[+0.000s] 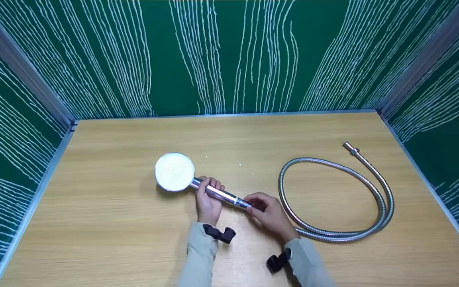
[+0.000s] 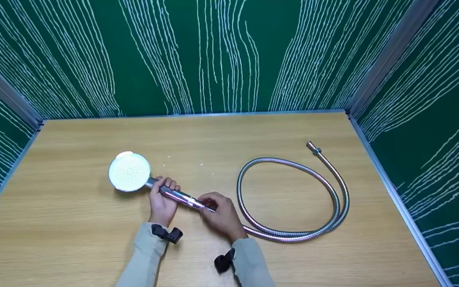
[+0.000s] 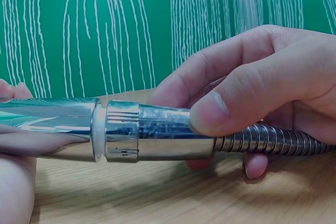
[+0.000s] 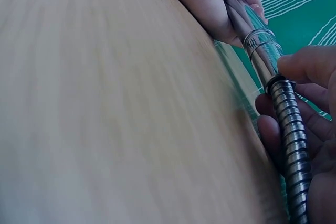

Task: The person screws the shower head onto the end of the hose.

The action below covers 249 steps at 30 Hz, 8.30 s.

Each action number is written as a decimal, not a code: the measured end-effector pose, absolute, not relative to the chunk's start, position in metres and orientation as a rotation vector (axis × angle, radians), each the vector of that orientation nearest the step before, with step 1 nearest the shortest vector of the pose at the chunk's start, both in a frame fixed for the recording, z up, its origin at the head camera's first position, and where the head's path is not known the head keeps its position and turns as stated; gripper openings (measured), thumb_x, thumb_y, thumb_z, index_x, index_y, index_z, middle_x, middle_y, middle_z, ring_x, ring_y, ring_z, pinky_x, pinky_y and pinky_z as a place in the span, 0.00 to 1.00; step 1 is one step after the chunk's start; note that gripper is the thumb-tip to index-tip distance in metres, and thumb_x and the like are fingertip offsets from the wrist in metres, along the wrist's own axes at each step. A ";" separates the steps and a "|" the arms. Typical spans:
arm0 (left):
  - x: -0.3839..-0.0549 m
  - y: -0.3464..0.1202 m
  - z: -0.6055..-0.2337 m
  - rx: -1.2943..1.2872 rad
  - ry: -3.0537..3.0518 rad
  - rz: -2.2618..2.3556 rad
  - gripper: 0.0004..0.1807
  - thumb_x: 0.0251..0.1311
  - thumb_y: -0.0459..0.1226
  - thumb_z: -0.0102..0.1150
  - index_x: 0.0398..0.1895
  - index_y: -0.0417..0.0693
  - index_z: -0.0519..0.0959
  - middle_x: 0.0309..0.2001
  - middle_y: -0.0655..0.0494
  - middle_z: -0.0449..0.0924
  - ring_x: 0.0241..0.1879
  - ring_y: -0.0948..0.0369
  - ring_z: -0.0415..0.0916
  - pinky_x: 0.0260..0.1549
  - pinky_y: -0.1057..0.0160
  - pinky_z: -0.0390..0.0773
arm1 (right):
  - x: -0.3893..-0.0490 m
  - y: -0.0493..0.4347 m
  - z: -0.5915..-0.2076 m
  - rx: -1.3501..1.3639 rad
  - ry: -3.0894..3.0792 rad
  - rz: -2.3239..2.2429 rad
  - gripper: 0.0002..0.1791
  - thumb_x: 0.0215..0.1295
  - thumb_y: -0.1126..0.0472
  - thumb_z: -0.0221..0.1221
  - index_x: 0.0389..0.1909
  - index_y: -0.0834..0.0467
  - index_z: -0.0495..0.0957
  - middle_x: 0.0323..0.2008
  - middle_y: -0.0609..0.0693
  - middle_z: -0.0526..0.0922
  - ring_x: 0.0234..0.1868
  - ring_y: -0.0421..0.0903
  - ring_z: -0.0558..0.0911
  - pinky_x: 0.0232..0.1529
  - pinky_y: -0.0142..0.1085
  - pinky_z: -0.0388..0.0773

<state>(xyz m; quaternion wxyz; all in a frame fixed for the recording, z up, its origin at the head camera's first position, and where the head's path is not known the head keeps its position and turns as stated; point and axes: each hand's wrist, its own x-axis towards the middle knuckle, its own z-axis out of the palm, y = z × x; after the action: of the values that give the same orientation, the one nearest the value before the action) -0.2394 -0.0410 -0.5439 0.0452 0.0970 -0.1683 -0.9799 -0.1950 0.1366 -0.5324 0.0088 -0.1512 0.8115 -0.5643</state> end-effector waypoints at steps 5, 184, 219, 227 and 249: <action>-0.240 -0.041 -0.544 0.297 -0.505 -2.988 0.11 0.68 0.29 0.32 0.29 0.50 0.61 0.19 0.57 0.61 0.21 0.62 0.59 0.26 0.66 0.61 | -0.187 0.133 -0.511 -0.486 2.500 -1.775 0.12 0.54 0.75 0.60 0.41 0.70 0.79 0.34 0.62 0.82 0.31 0.36 0.77 0.34 0.27 0.74; -0.239 -0.041 -0.546 0.257 -0.548 -2.984 0.10 0.67 0.29 0.32 0.29 0.51 0.60 0.20 0.58 0.61 0.22 0.62 0.60 0.27 0.66 0.61 | -0.186 0.134 -0.509 -0.566 2.522 -1.777 0.16 0.47 0.75 0.67 0.39 0.68 0.78 0.36 0.60 0.83 0.35 0.45 0.82 0.40 0.32 0.78; -0.239 -0.041 -0.544 0.275 -0.539 -2.971 0.10 0.66 0.29 0.33 0.29 0.51 0.60 0.20 0.57 0.63 0.21 0.62 0.60 0.26 0.66 0.61 | -0.184 0.135 -0.503 -0.463 2.502 -1.718 0.13 0.54 0.72 0.63 0.42 0.68 0.79 0.33 0.61 0.84 0.29 0.39 0.79 0.34 0.28 0.75; -0.238 -0.041 -0.545 0.260 -0.520 -2.984 0.10 0.67 0.29 0.32 0.29 0.51 0.60 0.20 0.57 0.63 0.21 0.62 0.60 0.25 0.66 0.61 | -0.185 0.135 -0.505 -0.476 2.502 -1.716 0.12 0.54 0.72 0.63 0.41 0.68 0.79 0.33 0.61 0.84 0.30 0.41 0.79 0.35 0.28 0.76; -0.238 -0.041 -0.546 0.259 -0.531 -2.993 0.10 0.68 0.30 0.31 0.29 0.52 0.61 0.20 0.57 0.61 0.22 0.62 0.58 0.26 0.66 0.60 | -0.185 0.134 -0.509 -0.542 2.485 -1.810 0.15 0.47 0.78 0.65 0.39 0.70 0.77 0.35 0.61 0.82 0.35 0.42 0.81 0.41 0.30 0.77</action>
<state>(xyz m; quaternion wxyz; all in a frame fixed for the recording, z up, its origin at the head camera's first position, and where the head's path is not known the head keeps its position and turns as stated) -0.2379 -0.0409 -0.5462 0.0454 0.0850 -0.1739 -0.9800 -0.1851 0.1336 -0.5092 0.0101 -0.1737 0.7959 -0.5799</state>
